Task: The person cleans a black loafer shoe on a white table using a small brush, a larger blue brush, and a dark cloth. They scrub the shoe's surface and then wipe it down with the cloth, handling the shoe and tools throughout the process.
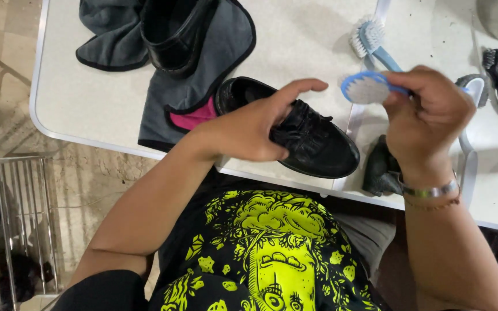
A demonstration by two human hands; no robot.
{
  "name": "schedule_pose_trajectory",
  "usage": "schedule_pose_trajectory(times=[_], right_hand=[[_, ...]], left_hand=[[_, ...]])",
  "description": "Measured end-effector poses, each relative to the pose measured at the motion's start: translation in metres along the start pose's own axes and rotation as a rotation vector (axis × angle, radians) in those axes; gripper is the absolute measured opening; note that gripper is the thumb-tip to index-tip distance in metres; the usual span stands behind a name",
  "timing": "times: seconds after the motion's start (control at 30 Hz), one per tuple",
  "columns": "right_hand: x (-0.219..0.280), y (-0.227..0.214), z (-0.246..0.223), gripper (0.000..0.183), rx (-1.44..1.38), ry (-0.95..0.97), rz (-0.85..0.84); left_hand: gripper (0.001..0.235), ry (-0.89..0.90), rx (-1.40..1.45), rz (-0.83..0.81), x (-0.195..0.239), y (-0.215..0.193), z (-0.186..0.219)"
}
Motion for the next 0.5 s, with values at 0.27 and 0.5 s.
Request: schedule_pose_trajectory(times=[0.27, 0.5], right_hand=[[0.024, -0.018, -0.020, 0.020, -0.119, -0.198, 0.041], [0.029, 0.036, -0.075, 0.010, 0.055, -0.358, -0.112]], left_hand=[[0.022, 0.095, -0.124, 0.156, -0.020, -0.001, -0.021], [0.026, -0.176, -0.174, 0.159, -0.037, -0.006, -0.019]])
Point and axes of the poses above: each hand's wrist, its own x-axis away from the middle knuckle, its own y-axis out of the palm, z = x × y, the point moved 8 cm from there along -x, towards the middle knuckle, and after that the axes turned 11 degrees about z, right-handed, at the moved point
